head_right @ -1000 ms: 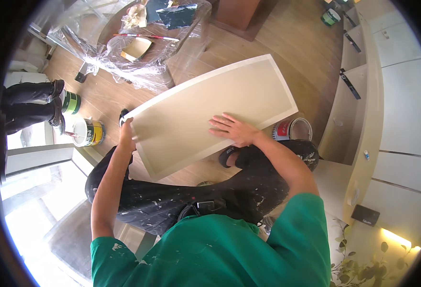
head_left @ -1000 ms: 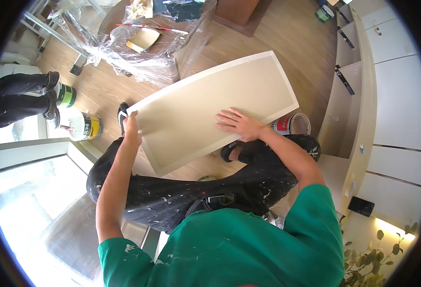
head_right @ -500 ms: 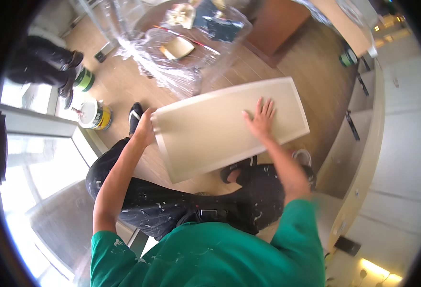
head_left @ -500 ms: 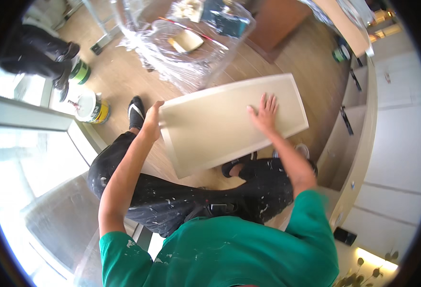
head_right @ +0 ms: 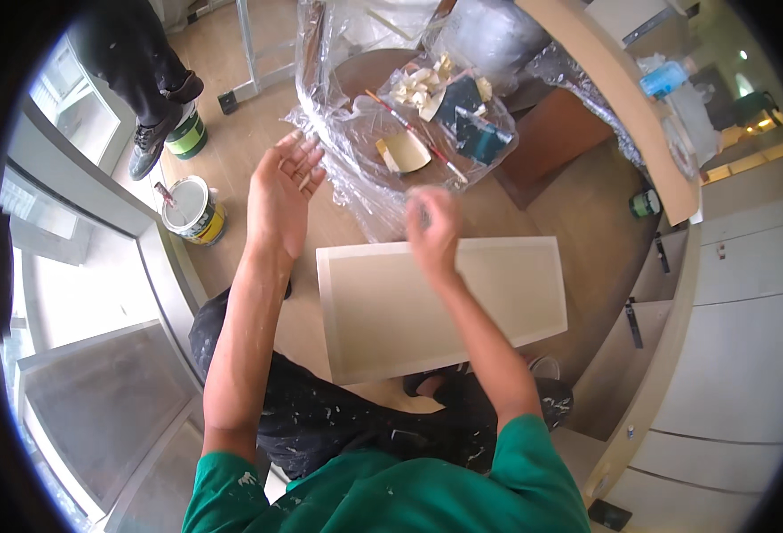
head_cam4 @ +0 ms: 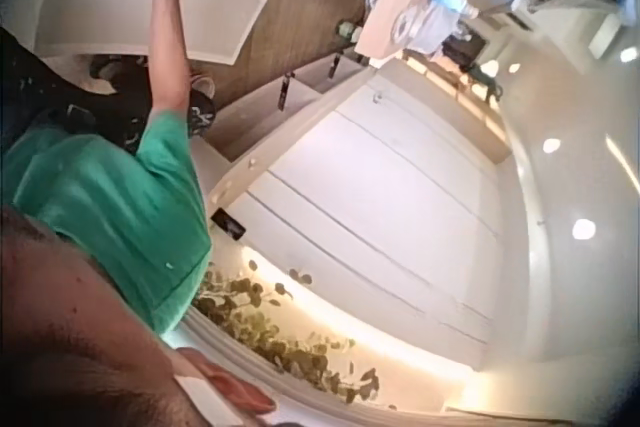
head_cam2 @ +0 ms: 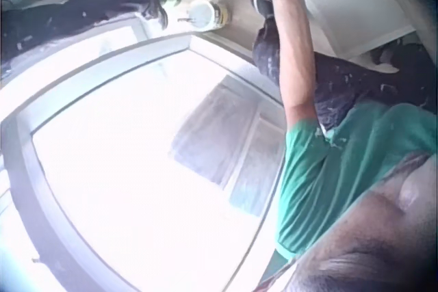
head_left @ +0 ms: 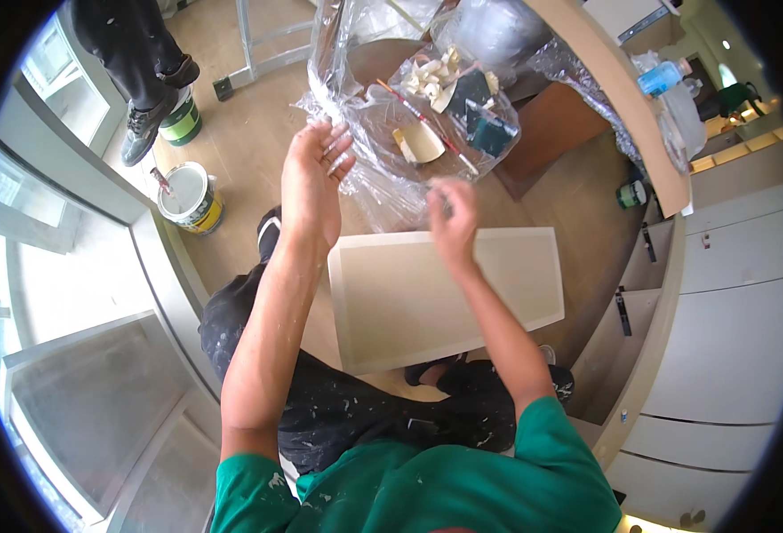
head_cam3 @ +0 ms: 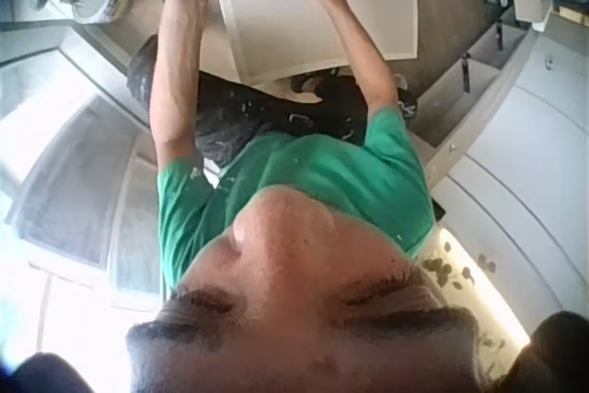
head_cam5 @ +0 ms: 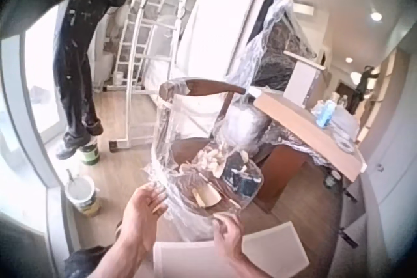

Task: The person sands the surface and edges of a wooden drawer panel using a piece of sandpaper, turning the panel over to reach different sides.

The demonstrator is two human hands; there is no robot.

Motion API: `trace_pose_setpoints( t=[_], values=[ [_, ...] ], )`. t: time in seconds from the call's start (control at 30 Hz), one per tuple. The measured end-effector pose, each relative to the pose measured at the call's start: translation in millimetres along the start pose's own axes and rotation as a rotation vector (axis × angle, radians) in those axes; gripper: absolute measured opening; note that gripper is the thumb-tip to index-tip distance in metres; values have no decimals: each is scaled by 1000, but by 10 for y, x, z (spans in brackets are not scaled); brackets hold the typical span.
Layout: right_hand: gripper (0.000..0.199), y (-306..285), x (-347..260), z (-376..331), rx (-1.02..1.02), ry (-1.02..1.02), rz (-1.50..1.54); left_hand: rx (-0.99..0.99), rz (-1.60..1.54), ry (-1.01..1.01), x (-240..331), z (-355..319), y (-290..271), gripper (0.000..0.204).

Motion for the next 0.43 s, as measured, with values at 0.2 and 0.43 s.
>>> trace_pose_setpoints(
  t=[0.2,0.43],
  values=[
    [27,-132,1370,982,-257,313,-245,-64,214,-5,-352,87,145,44],
    [36,178,1529,1045,-447,324,-236,-107,395,43,-630,159,334,62]
  ],
)
Point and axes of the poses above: each hand's wrist, its own z-axis towards the middle knuckle, its own y-axis out of the palm, x = y × z, the point moved 10 cm from there along z, towards the middle knuckle, and after that the axes turned 10 degrees about z, right-handed, at the moved point
